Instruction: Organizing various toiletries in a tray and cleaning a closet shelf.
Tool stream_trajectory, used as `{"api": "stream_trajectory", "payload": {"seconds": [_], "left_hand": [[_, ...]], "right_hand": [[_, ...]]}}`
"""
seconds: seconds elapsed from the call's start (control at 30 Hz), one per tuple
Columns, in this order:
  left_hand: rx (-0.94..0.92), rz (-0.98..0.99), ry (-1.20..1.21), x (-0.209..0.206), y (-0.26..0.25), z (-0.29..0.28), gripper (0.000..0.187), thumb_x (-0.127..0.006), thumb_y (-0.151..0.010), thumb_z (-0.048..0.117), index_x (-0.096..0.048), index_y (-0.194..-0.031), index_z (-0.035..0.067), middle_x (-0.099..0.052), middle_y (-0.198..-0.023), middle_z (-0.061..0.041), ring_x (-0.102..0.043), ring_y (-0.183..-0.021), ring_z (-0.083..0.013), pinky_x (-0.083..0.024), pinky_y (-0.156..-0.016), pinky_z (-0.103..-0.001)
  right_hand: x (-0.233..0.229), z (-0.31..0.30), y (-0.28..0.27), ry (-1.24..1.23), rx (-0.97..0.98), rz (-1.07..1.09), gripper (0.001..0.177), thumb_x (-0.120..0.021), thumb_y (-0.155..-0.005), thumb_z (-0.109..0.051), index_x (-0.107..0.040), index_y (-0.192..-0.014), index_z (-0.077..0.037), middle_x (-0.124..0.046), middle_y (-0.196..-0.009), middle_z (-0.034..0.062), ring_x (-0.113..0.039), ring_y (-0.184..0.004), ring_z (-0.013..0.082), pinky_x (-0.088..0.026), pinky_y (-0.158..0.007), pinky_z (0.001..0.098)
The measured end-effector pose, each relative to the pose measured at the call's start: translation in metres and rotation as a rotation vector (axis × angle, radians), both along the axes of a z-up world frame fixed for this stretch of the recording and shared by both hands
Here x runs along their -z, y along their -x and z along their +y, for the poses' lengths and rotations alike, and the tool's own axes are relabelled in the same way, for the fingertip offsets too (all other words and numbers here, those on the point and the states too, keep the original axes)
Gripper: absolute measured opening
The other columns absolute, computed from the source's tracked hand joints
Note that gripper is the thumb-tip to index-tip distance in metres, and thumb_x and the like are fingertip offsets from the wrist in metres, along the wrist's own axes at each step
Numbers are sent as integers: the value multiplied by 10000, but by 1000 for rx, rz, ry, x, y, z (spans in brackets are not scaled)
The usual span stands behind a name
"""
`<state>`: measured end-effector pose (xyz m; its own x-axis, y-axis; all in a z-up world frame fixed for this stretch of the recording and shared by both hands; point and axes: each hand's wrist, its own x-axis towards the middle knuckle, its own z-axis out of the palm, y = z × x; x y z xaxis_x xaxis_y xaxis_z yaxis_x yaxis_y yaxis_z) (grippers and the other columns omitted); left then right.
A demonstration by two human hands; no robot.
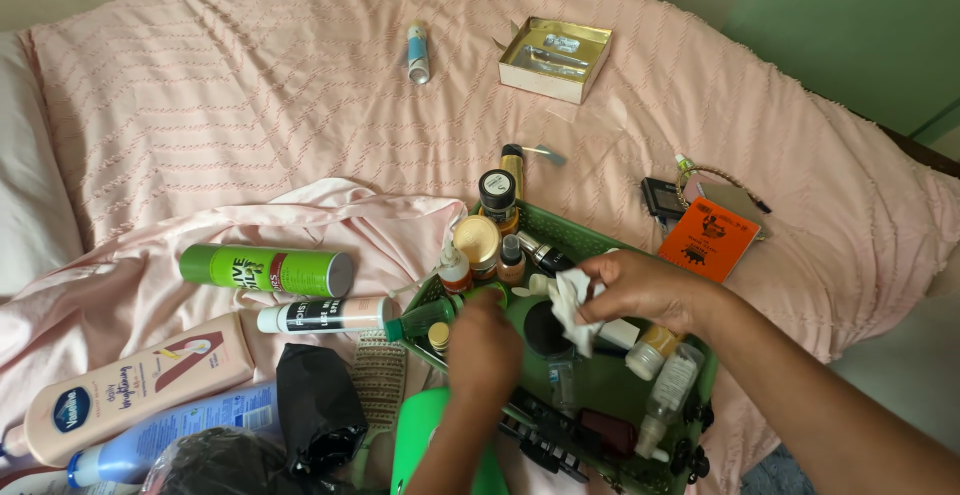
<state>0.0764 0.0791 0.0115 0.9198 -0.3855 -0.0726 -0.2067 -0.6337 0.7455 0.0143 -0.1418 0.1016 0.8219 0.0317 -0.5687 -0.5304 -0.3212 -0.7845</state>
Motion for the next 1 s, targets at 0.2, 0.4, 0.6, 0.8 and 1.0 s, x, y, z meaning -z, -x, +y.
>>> {"api": "stream_trajectory", "payload": {"seconds": [0.2,0.4,0.6,0.8,1.0], "left_hand": [[-241,-32,49,-40,-50,61,301,-552,-868,76,-779,-1060,121,-777,-1012,-151,-751,-944,-323,-588,-882,-427],[-103,11,-246,-32,-60,79,344,-641,-854,157,-709,-1191,167,-629,-1299,-75,-635,-1133,-322,-517,-931,-465],[39,2,-434,-24,-62,69,266,-604,-914,145,-705,-1160,158,-597,-1267,-87,-652,-1121,-323,-554,-897,-485],[174,113,-481,-41,-47,51,316,-653,-872,157,-719,-1168,245,-714,-1161,-96,-674,-1118,-315,-550,-935,-474],[302,124,-367,-21,-21,33,370,-800,-760,261,-719,-1108,162,-735,-1078,-146,-703,-1041,-335,-568,-896,-468]], "right_hand": [[-2,16,-1,-398,227,-14,328,-780,-781,-27,-718,-1103,-49,-782,-1009,70,-745,-937,191,-602,-863,394],[-1,26,1,-511,278,-21,353,-764,-797,-28,-700,-1142,-67,-779,-1073,91,-748,-1003,222,-603,-922,439],[9,24,2,-516,302,-15,346,-752,-813,-30,-696,-1154,-41,-769,-1091,94,-745,-1019,233,-602,-948,453],[7,25,-1,-548,319,-12,337,-735,-836,-54,-696,-1170,-65,-759,-1107,82,-734,-1040,246,-589,-936,463],[13,32,-17,-534,371,-107,280,-693,-860,-68,-679,-1140,-78,-756,-1102,90,-742,-1040,254,-624,-900,487]]}}
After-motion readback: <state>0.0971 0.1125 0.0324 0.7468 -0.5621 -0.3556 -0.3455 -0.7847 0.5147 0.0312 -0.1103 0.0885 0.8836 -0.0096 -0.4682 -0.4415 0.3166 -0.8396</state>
